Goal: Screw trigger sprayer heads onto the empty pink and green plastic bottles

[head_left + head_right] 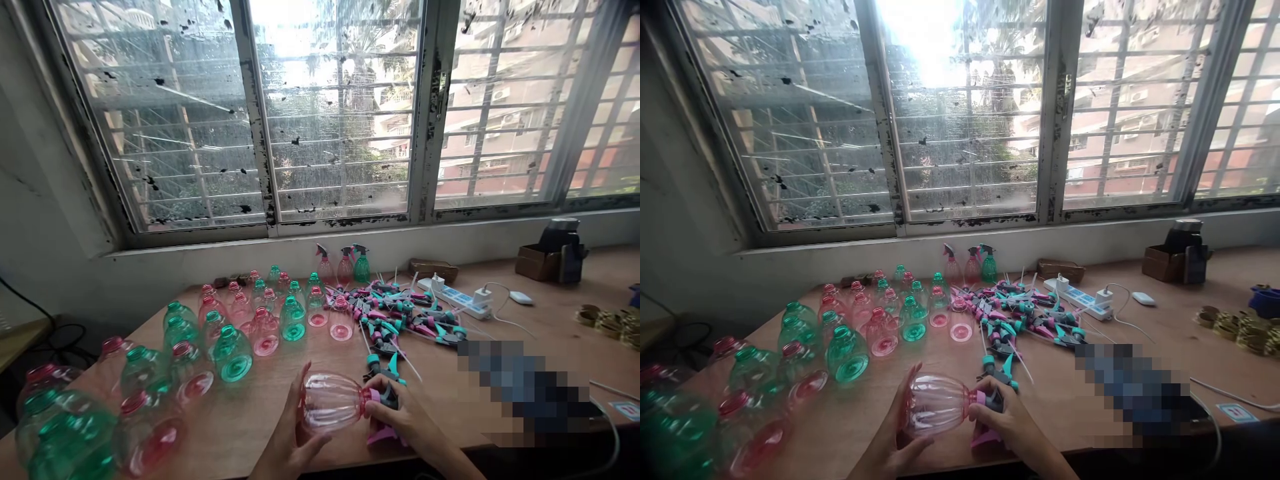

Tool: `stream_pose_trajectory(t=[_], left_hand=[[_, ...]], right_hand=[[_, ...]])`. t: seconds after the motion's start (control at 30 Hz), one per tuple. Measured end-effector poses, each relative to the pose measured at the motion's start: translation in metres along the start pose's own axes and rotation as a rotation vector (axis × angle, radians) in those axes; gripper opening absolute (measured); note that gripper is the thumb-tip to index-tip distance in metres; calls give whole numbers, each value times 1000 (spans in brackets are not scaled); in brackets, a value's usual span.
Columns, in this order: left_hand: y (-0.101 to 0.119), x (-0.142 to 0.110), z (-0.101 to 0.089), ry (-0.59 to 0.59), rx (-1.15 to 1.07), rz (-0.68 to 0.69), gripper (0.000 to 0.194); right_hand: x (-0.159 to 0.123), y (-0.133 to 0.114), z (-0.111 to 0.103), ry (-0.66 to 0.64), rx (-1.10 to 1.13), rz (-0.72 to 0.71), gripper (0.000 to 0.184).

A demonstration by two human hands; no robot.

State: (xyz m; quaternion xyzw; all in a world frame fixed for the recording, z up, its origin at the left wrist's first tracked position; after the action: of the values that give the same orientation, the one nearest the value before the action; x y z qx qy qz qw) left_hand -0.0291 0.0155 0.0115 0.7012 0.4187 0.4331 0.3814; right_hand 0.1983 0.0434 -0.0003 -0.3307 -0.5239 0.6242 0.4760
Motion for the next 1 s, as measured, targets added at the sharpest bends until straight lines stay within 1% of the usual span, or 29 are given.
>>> stream_pose_trajectory(t=[0.07, 0.13, 0.27, 0.43, 0.67, 0.77, 0.87, 0.93, 1.0], left_hand=[[-2, -1, -2, 36, 70, 18, 86], [-4, -2, -2, 44, 79, 24, 87], [-1, -4, -1, 13, -10, -14, 92], [3, -2, 1, -31, -144, -7, 94], [-7, -3, 0, -7, -96, -35, 81], [-3, -3, 1, -12, -124, -17, 85], [1, -2, 2, -33, -150, -44, 93], [-2, -2, 2, -32, -161, -64, 97], [-10, -2, 0, -28, -183, -80, 97]], right_hand=[[-1, 0, 0, 2, 7, 2, 48], [-2, 0, 0, 7, 4, 3, 47], [-3, 2, -2, 14, -13, 5, 45], [-2, 0, -2, 18, -16, 5, 47], [-2, -3, -1, 14, -54, -29, 44], [-2, -1, -2, 12, -57, -30, 45], [-1, 1, -3, 30, -40, -21, 47], [-1, 3, -3, 35, -27, -13, 47], [-2, 3, -3, 32, -25, -12, 47]])
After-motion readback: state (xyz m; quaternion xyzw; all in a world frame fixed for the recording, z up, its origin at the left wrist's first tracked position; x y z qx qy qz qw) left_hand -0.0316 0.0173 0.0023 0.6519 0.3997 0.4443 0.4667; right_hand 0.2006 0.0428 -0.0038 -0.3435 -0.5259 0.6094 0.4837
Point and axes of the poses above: each hand's wrist, its own x-axis towards the middle knuckle, its own z-axis out of the palm, y = z × x, the point moved 4 cm from there along x, towards the middle knuckle, and after that the axes turned 5 degrees about x, right-handed, at the moved point
